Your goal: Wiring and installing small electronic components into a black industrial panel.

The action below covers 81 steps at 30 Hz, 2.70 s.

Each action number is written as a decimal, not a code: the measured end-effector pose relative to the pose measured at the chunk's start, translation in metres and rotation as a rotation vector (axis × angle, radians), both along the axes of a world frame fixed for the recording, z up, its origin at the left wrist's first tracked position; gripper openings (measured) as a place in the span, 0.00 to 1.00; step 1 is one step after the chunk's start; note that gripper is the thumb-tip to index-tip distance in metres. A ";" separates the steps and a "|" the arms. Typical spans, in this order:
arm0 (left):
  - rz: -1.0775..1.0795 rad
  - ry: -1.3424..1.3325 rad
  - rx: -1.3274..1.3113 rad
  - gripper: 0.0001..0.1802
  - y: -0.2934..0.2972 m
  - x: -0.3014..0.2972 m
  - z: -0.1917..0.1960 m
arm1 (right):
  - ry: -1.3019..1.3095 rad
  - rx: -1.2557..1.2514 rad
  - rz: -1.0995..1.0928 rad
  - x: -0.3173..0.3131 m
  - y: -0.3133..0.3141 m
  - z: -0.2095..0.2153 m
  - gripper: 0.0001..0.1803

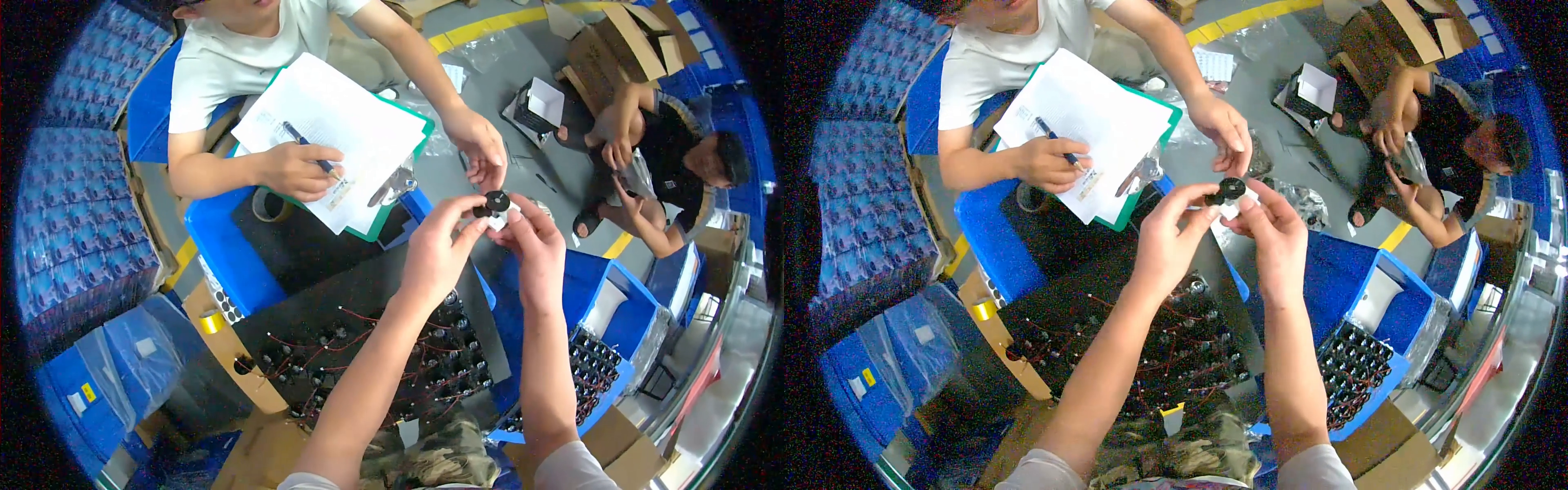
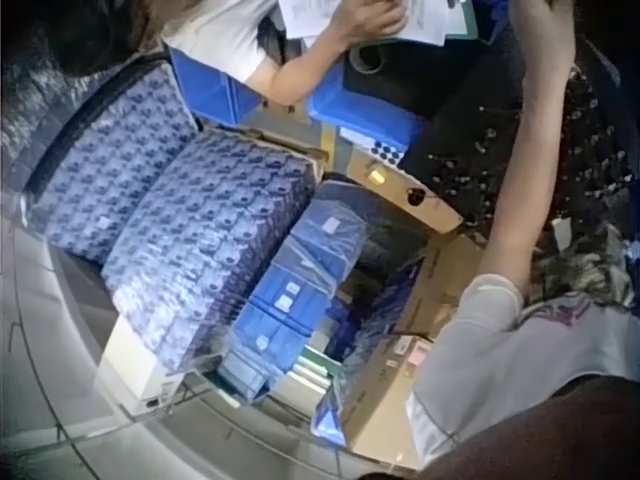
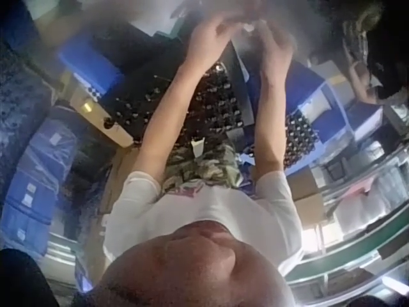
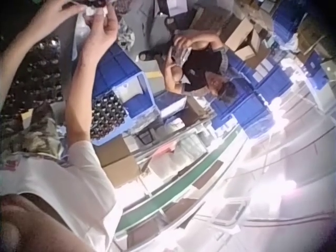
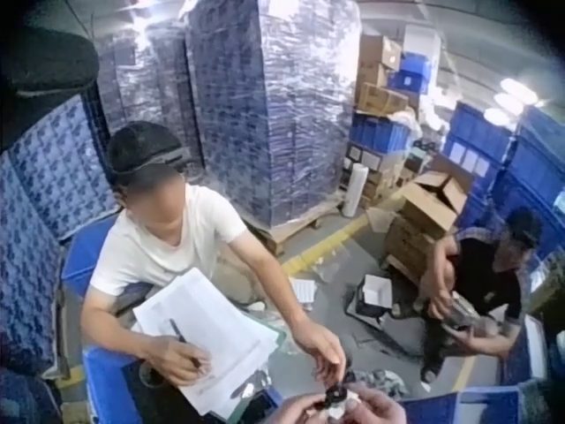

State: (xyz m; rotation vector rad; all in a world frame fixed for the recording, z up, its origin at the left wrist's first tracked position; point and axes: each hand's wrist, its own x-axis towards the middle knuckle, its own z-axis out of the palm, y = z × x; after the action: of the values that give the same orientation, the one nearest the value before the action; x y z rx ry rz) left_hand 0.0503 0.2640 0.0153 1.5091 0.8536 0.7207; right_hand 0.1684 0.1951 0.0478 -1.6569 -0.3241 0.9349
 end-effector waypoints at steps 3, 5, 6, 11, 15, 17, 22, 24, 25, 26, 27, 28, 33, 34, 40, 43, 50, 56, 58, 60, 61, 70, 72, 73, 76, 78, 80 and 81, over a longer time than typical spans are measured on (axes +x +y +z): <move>0.016 -0.080 -0.199 0.15 -0.001 -0.001 -0.003 | 0.052 0.012 0.044 -0.001 -0.002 0.007 0.20; 0.067 -0.214 -0.306 0.15 -0.001 0.000 -0.013 | 0.087 0.053 0.100 0.001 -0.007 0.007 0.20; 0.068 -0.251 -0.361 0.15 -0.001 0.001 -0.014 | 0.086 0.052 0.097 0.000 -0.008 0.006 0.20; 0.053 -0.308 -0.422 0.15 0.004 -0.005 -0.012 | -0.179 0.060 0.128 -0.014 -0.009 0.000 0.16; 0.076 -0.451 -0.636 0.18 0.007 -0.004 -0.007 | -0.762 -0.086 0.212 -0.019 -0.007 0.003 0.11; 0.136 -0.501 -0.796 0.19 0.004 0.002 -0.004 | -0.810 -0.072 0.175 -0.021 -0.003 -0.002 0.10; 0.036 -0.796 -0.988 0.16 -0.007 0.014 -0.001 | -0.940 -0.101 0.123 -0.019 0.000 -0.003 0.13; 0.022 -0.882 -1.038 0.17 -0.010 0.021 0.004 | -0.941 -0.093 0.089 -0.016 0.000 -0.004 0.14; 0.029 -0.789 -0.950 0.19 -0.012 0.026 0.004 | -0.957 -0.096 0.095 -0.014 0.000 -0.004 0.14; 0.042 -0.693 -0.863 0.21 -0.014 0.029 0.005 | -0.925 -0.084 0.085 -0.014 0.000 -0.004 0.15; 0.046 -0.708 -0.866 0.21 -0.016 0.033 0.006 | -0.893 -0.073 0.074 -0.012 -0.001 -0.005 0.16; 0.037 -0.638 -0.754 0.21 -0.017 0.036 0.007 | -0.858 -0.059 0.092 -0.007 -0.004 -0.008 0.19; 0.049 -0.560 -0.536 0.18 -0.017 0.043 0.007 | -0.914 -0.134 0.193 0.006 0.002 0.010 0.24; 0.028 -0.579 -0.548 0.17 -0.015 0.043 0.008 | -0.937 -0.166 0.245 0.009 0.004 0.015 0.23; 0.079 -0.583 -0.551 0.16 -0.010 0.042 -0.002 | -1.088 -0.214 0.432 0.019 0.020 0.028 0.19; 0.122 -0.594 -0.574 0.15 -0.006 0.039 -0.002 | -1.130 -0.246 0.501 0.018 0.031 0.037 0.18; 0.077 -0.471 -0.520 0.15 -0.001 0.041 0.001 | -1.185 -0.281 0.585 0.024 0.037 0.045 0.18; 0.063 -0.491 -0.554 0.15 0.005 0.035 -0.002 | -1.178 -0.287 0.588 0.017 0.045 0.046 0.18; 0.060 -0.469 -0.526 0.16 0.004 0.032 -0.002 | -1.214 -0.299 0.609 0.018 0.046 0.045 0.19; 0.050 -0.452 -0.502 0.17 0.004 0.029 0.003 | -1.255 -0.280 0.592 0.023 0.047 0.044 0.19; 0.067 -0.427 -0.467 0.18 0.004 0.026 0.007 | -1.293 -0.264 0.581 0.023 0.049 0.044 0.20; 0.046 -0.189 -0.491 0.17 -0.103 -0.093 0.051 | -0.854 -0.210 0.388 -0.012 -0.046 0.044 0.09; -0.080 -0.139 -0.521 0.15 -0.144 -0.123 0.056 | -0.759 -0.234 0.348 -0.027 -0.103 0.029 0.05; -0.156 -0.110 -0.665 0.15 -0.168 -0.139 0.053 | -0.701 -0.246 0.307 -0.037 -0.137 0.021 0.05; -0.243 -0.043 -0.742 0.16 -0.231 -0.194 0.041 | -0.526 -0.326 0.215 -0.086 -0.227 0.011 0.05; -0.296 0.070 -0.877 0.16 -0.277 -0.237 0.025 | -0.332 -0.424 0.145 -0.124 -0.296 -0.004 0.05; -0.355 0.175 -1.010 0.16 -0.288 -0.255 0.030 | -0.158 -0.517 0.083 -0.153 -0.337 -0.006 0.05; -0.379 0.234 -0.917 0.19 -0.283 -0.255 0.042 | -0.111 -0.554 0.094 -0.167 -0.344 0.003 0.05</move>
State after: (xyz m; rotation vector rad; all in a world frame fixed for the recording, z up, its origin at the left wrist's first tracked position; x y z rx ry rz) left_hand -0.2049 -0.0192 0.0570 0.8707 0.8627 -0.1502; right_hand 0.0009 -0.1484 0.0505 -2.2208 -0.2287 1.0671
